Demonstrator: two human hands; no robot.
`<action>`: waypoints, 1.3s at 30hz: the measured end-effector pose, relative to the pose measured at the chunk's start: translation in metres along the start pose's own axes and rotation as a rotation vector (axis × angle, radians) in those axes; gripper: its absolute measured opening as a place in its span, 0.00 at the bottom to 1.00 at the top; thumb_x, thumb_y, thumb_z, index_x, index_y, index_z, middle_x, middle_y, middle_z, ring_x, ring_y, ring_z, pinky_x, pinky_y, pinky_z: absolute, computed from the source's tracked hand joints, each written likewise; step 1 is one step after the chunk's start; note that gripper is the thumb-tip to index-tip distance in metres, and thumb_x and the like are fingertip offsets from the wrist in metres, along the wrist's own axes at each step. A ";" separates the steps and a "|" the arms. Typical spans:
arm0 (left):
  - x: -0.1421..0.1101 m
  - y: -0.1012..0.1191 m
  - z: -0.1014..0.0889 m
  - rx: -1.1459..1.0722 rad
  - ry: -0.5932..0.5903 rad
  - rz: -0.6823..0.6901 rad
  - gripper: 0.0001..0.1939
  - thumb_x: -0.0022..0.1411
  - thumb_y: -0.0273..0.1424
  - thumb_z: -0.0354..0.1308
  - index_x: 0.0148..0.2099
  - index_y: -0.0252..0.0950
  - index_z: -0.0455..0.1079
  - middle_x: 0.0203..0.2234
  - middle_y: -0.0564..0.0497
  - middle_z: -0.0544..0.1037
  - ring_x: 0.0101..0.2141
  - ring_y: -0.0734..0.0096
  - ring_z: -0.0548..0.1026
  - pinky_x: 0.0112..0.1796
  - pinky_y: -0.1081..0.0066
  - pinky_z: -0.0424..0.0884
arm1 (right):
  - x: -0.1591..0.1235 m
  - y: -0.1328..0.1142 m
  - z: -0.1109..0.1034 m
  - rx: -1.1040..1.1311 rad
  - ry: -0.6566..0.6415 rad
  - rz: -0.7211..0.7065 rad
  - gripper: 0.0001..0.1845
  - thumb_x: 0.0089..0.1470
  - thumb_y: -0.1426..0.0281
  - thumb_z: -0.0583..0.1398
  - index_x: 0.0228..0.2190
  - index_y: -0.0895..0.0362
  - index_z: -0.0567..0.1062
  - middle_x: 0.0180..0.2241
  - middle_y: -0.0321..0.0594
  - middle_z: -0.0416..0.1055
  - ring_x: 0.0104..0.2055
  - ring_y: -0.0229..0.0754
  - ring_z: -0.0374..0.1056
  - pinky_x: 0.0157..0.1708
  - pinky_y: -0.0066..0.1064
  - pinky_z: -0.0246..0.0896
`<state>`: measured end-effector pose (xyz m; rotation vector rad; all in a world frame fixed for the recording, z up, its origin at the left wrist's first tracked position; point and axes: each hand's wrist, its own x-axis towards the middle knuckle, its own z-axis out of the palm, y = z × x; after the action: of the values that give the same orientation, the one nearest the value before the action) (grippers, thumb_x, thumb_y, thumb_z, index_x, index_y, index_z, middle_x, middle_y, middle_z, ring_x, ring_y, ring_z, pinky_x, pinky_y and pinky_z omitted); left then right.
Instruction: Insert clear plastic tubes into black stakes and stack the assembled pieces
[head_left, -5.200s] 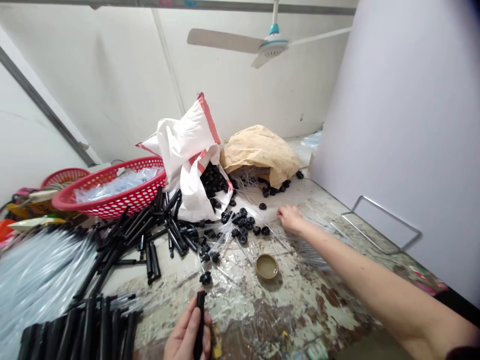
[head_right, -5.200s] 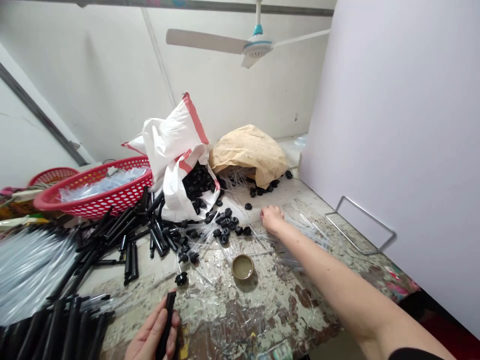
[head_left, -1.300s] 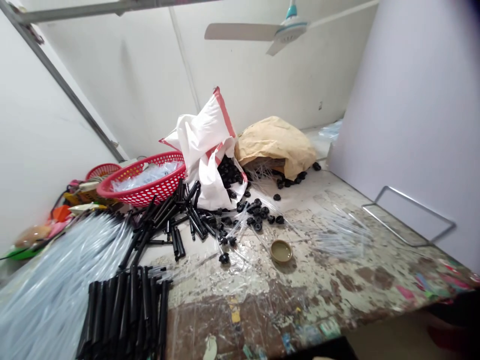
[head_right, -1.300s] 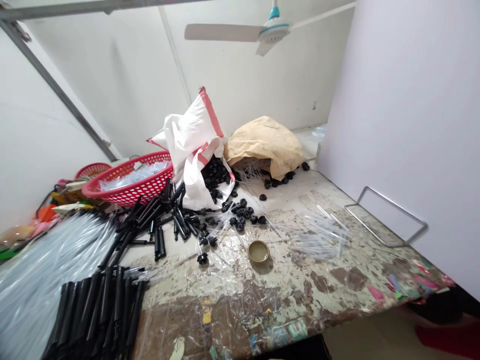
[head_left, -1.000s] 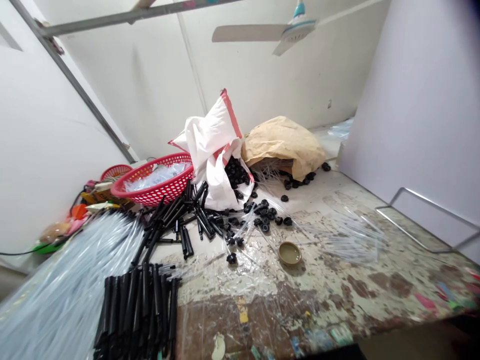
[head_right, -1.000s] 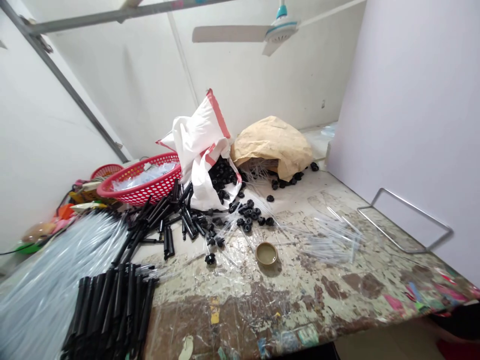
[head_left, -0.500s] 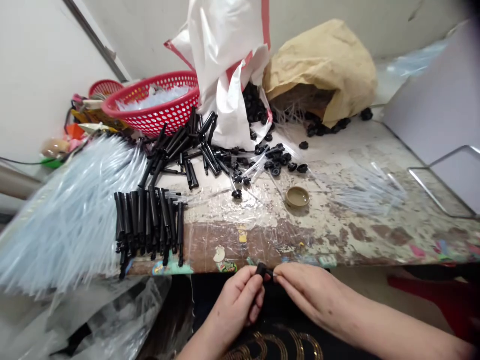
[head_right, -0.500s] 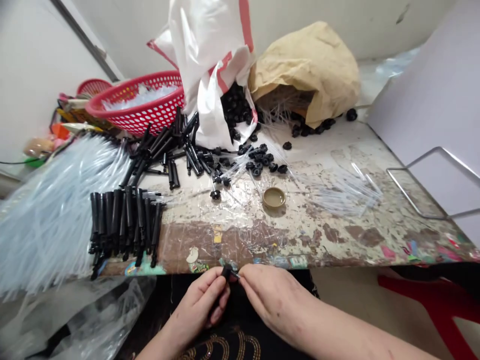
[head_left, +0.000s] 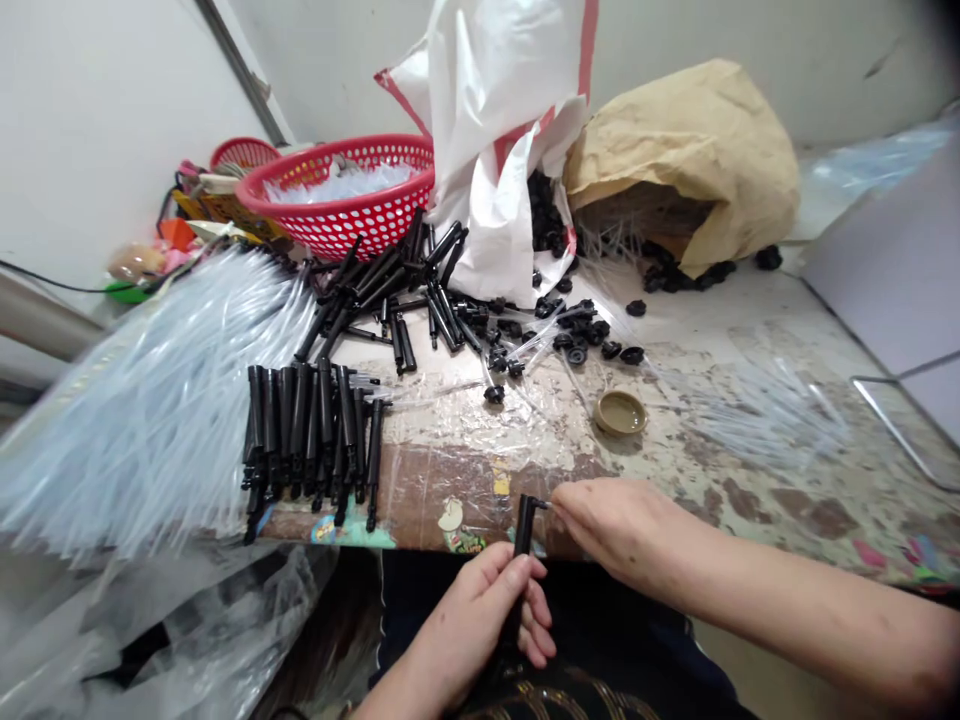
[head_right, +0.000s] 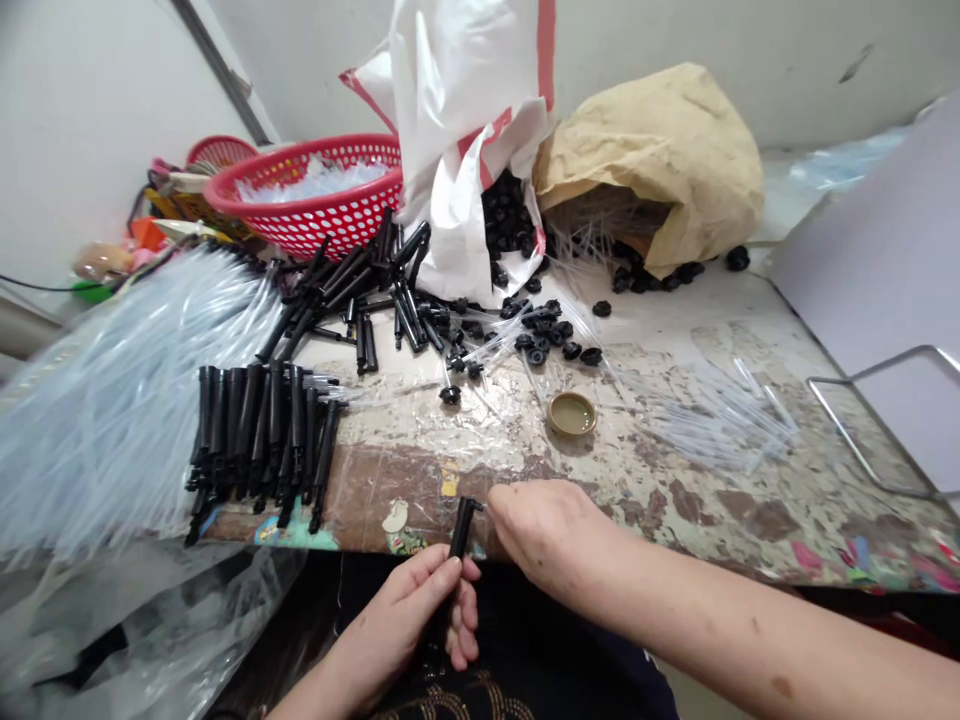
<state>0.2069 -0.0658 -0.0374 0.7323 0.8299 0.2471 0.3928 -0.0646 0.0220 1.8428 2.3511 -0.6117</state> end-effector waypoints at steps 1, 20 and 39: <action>-0.001 -0.001 0.000 -0.003 0.006 -0.019 0.18 0.57 0.44 0.52 0.36 0.32 0.61 0.20 0.53 0.72 0.19 0.75 0.73 0.21 0.75 0.66 | 0.004 0.000 -0.003 -0.009 -0.039 0.014 0.11 0.53 0.72 0.50 0.23 0.57 0.68 0.19 0.39 0.67 0.20 0.39 0.62 0.19 0.30 0.42; 0.006 -0.004 -0.005 0.109 -0.001 -0.107 0.14 0.60 0.41 0.42 0.35 0.36 0.58 0.13 0.61 0.64 0.09 0.81 0.61 0.10 0.80 0.54 | 0.043 -0.013 -0.011 -0.079 -0.220 -0.008 0.10 0.47 0.71 0.58 0.17 0.55 0.68 0.14 0.37 0.63 0.17 0.37 0.60 0.17 0.30 0.46; 0.007 -0.008 -0.006 0.112 0.017 -0.087 0.14 0.61 0.42 0.42 0.34 0.35 0.59 0.13 0.61 0.64 0.08 0.82 0.60 0.10 0.80 0.54 | 0.056 -0.031 -0.015 -0.175 -0.307 0.033 0.02 0.45 0.75 0.58 0.24 0.59 0.71 0.18 0.41 0.66 0.20 0.42 0.63 0.18 0.30 0.44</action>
<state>0.2065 -0.0649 -0.0497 0.7977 0.8949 0.1300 0.3513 -0.0135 0.0262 1.5832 2.0992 -0.6130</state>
